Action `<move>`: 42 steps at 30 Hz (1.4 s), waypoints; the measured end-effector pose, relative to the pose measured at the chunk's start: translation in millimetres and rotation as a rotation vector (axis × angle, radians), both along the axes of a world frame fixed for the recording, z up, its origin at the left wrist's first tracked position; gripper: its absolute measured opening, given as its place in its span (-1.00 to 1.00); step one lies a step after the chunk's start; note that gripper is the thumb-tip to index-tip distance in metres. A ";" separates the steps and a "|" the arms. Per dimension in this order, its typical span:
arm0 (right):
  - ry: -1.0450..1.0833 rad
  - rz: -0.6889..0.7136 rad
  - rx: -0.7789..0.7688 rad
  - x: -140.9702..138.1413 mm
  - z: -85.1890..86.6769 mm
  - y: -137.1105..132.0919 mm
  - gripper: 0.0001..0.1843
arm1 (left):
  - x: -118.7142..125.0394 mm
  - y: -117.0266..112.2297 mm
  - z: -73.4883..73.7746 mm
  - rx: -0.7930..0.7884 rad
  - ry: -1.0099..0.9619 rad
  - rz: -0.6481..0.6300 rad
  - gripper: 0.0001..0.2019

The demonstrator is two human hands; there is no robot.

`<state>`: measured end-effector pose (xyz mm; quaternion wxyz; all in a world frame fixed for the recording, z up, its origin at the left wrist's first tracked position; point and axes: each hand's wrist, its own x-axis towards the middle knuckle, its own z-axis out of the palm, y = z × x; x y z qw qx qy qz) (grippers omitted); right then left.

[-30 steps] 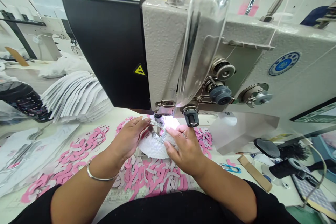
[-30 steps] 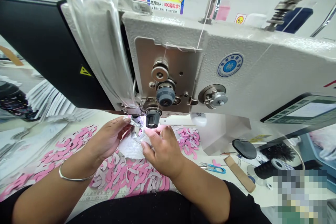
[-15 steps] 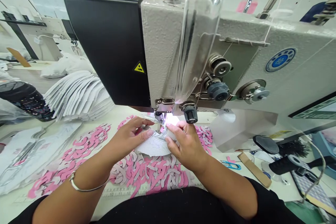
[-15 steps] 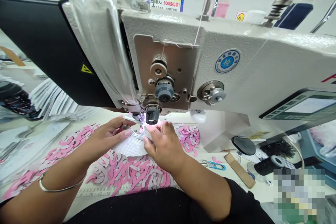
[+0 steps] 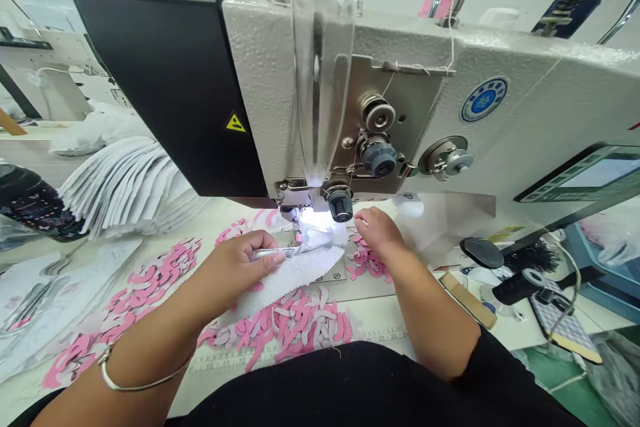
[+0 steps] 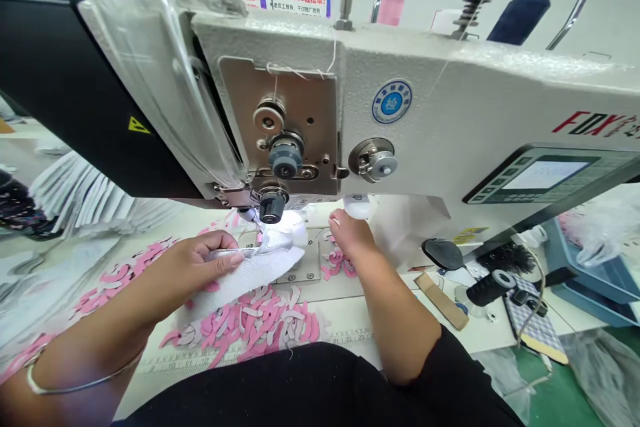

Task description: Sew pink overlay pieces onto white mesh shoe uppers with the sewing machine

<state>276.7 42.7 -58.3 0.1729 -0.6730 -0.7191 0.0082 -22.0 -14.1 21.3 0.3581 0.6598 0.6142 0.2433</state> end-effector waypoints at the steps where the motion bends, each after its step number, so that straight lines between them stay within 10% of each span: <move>1: -0.026 -0.007 -0.047 6.1 -7.9 8.5 -0.79 | 2.4 -0.9 -2.0 -0.063 -0.069 0.018 -0.60; 10: -0.237 -0.050 -0.217 4.2 -45.0 39.4 -0.66 | 11.1 -8.8 -19.6 -0.272 -0.625 -0.071 -0.69; 42: -0.270 0.145 -0.165 -1.1 -46.0 40.5 -0.67 | 19.4 -13.4 -25.3 -0.227 -0.567 -0.098 -0.69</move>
